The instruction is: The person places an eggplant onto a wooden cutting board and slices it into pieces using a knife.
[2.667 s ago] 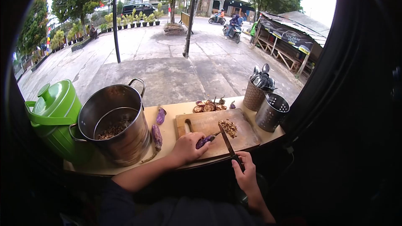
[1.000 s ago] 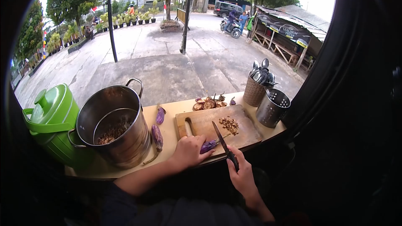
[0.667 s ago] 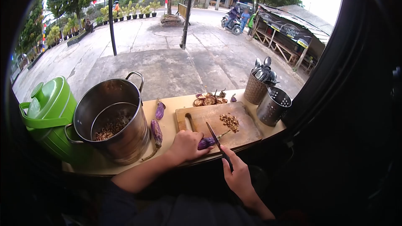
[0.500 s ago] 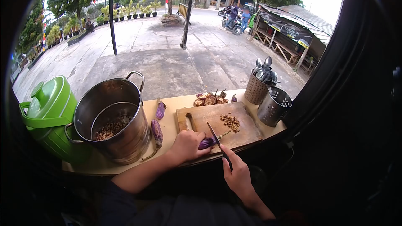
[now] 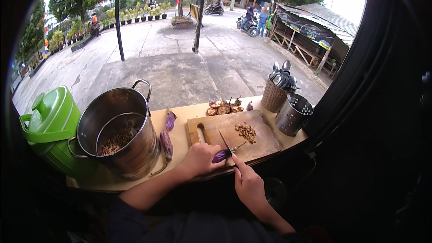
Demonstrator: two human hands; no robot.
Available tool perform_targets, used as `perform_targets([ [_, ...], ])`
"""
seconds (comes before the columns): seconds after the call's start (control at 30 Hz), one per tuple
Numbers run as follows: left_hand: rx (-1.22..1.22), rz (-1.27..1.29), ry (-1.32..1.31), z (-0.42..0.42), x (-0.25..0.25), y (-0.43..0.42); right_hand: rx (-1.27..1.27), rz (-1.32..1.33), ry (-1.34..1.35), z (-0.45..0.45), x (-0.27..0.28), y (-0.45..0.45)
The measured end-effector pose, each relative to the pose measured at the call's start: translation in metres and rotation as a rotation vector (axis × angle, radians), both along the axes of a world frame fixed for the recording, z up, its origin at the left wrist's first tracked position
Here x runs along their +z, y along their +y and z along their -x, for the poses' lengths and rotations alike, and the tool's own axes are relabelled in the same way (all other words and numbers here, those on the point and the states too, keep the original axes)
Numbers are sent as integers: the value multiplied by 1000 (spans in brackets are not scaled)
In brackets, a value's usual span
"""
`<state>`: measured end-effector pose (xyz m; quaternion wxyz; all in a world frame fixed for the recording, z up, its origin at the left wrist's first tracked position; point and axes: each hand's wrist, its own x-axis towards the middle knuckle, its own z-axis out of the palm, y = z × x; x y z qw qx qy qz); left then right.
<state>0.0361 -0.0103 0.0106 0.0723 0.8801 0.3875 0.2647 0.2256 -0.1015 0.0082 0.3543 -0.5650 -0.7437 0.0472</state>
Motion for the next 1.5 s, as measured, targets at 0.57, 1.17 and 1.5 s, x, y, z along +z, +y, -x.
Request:
perform_targets([
  [0.57, 33, 15, -34, -1, -2, 0, -18, 59, 71, 10, 4, 8],
  [1.17, 30, -12, -16, 0, -3, -1, -7, 109, 0, 6, 12, 12],
  [1.5, 27, 0, -56, -1, -4, 1, -44, 205, -28, 4, 19, 5],
])
